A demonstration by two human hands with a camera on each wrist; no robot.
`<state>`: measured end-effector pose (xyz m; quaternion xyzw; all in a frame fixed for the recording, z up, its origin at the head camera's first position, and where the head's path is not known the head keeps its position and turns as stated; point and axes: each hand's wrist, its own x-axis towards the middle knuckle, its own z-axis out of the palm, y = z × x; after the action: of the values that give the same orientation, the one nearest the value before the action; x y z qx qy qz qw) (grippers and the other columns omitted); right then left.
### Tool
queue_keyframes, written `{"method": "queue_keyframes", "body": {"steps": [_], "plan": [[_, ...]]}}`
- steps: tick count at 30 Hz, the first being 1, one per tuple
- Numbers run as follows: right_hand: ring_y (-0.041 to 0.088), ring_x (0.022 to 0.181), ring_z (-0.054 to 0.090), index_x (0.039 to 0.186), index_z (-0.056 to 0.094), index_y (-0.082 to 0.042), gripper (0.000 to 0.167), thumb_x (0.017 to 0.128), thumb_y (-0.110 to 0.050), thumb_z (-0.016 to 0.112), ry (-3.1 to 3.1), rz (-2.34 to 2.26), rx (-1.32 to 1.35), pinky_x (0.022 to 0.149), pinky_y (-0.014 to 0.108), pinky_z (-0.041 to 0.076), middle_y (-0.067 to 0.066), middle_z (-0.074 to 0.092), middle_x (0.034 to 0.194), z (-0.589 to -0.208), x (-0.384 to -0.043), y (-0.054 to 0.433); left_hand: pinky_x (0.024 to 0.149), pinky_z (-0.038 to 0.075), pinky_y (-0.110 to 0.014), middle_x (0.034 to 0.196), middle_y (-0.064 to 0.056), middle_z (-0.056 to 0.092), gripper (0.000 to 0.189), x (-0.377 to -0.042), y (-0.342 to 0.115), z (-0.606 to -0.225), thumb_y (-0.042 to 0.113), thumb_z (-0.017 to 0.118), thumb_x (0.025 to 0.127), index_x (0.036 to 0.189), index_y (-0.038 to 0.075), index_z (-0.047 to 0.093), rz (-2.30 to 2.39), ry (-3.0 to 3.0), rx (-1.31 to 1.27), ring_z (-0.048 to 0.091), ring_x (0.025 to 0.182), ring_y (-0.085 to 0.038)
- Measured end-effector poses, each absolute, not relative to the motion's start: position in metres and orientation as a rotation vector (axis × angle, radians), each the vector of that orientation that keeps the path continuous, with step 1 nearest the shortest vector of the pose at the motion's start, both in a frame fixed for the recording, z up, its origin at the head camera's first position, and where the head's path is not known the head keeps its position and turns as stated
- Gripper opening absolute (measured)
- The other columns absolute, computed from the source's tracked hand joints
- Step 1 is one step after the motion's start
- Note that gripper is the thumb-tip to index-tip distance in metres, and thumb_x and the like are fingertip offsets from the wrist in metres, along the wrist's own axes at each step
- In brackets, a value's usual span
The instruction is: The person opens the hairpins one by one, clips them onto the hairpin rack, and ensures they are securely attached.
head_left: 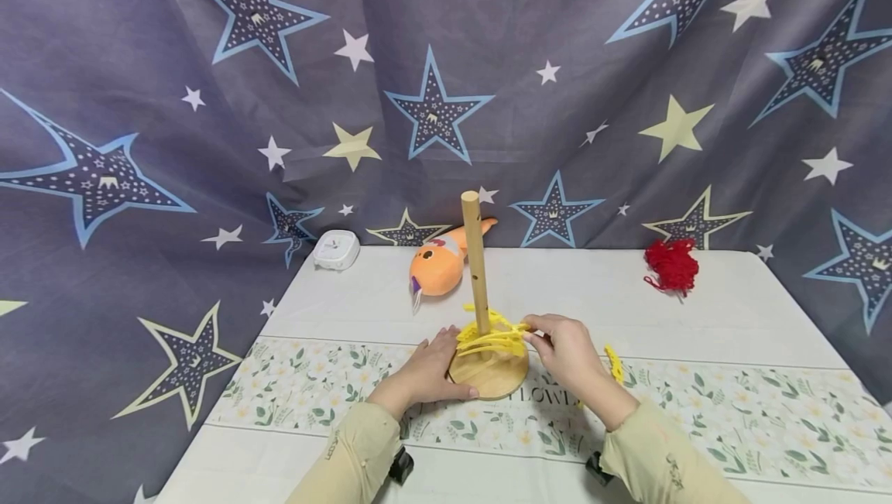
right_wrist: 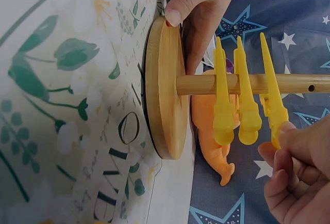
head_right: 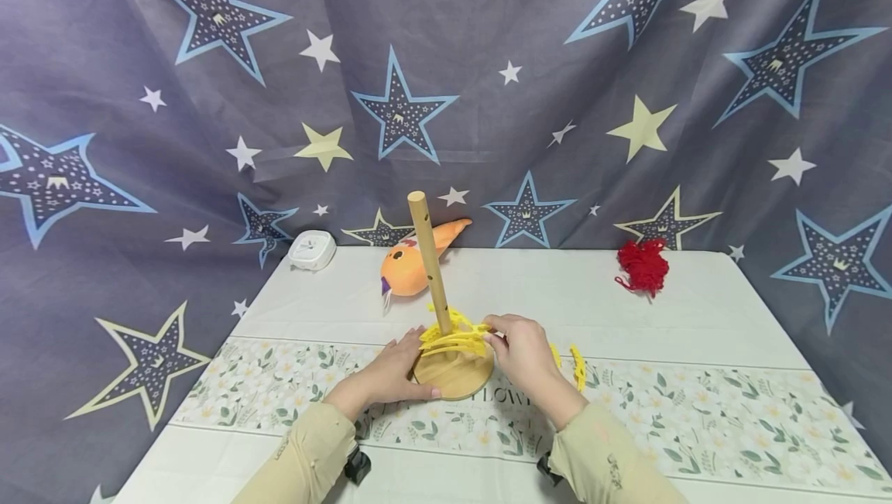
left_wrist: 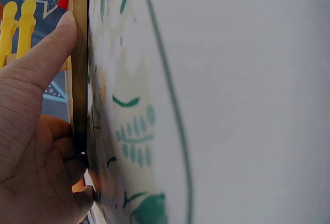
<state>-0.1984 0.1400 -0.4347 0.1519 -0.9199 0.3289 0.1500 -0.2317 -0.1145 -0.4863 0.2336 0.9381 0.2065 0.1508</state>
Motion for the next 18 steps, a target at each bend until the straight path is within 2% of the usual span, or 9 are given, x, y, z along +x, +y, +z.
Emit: {"method": "queue_keyframes", "body": {"steps": [11,18], "plan": [[0.007,0.060,0.047,0.100,0.075,-0.009,0.014,0.087,-0.007,0.073,-2.672,0.949,0.439,0.052,0.023,0.043,-0.001,0.066,0.082,-0.4354,-0.2021,0.1318,0.118,0.011,-0.053,0.161,-0.011,0.019,0.106,-0.2318,-0.1137,-0.4875,0.064,0.070,0.078,0.156,0.009,0.023,0.595,2.696,0.667,0.013,0.148,-0.026],[0.008,0.063,0.048,0.108,0.073,-0.004,0.022,0.086,-0.007,0.074,-2.682,0.974,0.451,0.053,0.023,0.043,0.002,0.066,0.090,-0.4365,-0.2027,0.1298,0.118,0.011,-0.052,0.161,-0.011,0.018,0.107,-0.2320,-0.1143,-0.4884,0.066,0.069,0.078,0.155,0.006,0.024,0.594,2.699,0.671,0.012,0.148,-0.026]]}}
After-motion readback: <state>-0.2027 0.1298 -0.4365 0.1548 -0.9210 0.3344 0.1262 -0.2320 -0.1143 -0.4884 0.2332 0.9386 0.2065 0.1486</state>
